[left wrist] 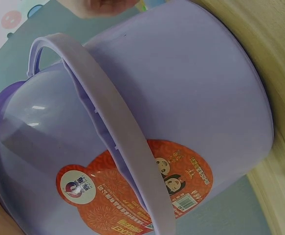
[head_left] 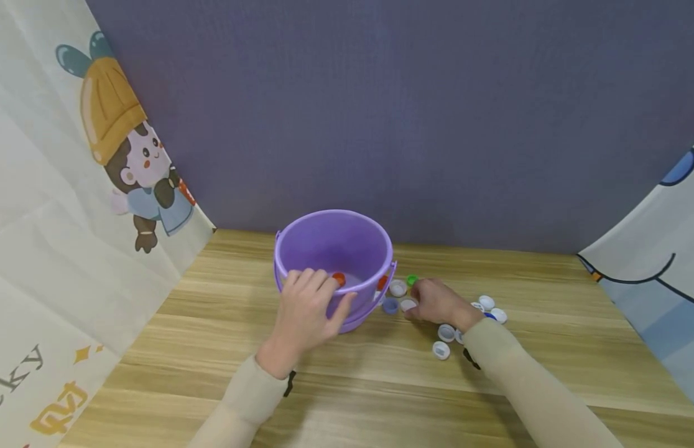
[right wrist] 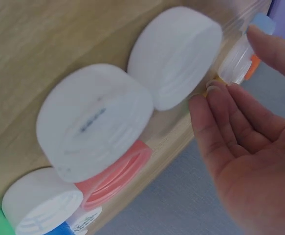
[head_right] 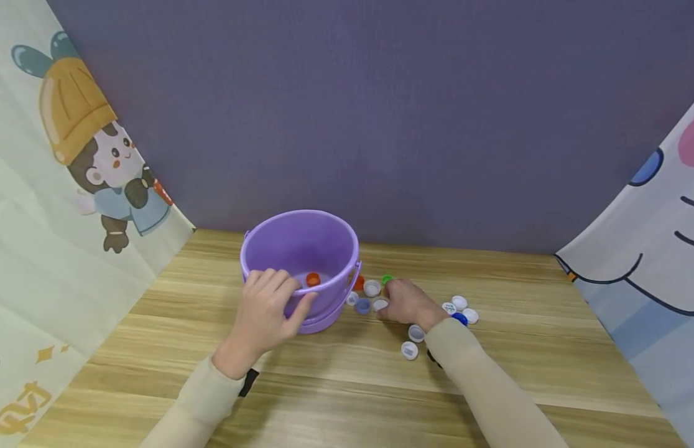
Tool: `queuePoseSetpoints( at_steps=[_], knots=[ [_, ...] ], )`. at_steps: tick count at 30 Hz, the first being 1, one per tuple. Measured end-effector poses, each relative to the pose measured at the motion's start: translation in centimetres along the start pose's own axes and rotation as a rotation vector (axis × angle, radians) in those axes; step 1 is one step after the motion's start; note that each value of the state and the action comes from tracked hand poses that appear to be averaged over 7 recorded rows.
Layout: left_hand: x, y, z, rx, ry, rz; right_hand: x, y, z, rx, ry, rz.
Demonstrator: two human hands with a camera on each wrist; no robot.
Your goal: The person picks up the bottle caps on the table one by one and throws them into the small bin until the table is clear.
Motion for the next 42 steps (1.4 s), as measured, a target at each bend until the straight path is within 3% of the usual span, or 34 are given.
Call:
queuePoseSetpoints(
  at_steps=[22,34,42],
  knots=[
    [0.1,-0.9,0.8,0.003,-0.014,-0.02,1.3,-0.2,-1.3,0.036,-0.05,-0.044],
    [0.3,-1.5,1.2,0.004,-0.027,-0.031,1.1,0.0,-2.9,0.159,-0.129,-0.16],
    [0.9,-1.9,1.8,-0.004,-0.034,-0.033,1.7,0.8,-3.9,0.243,-0.239,-0.188]
  ],
)
Point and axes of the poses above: each hand's wrist, its own y-axis away from the middle knuckle, its own z-axis out of the palm, x = y × z, the point moved 6 cm from there along -y, towards the middle knuckle, and after that the axes turned 15 degrees about -x, right-handed, at the moved point
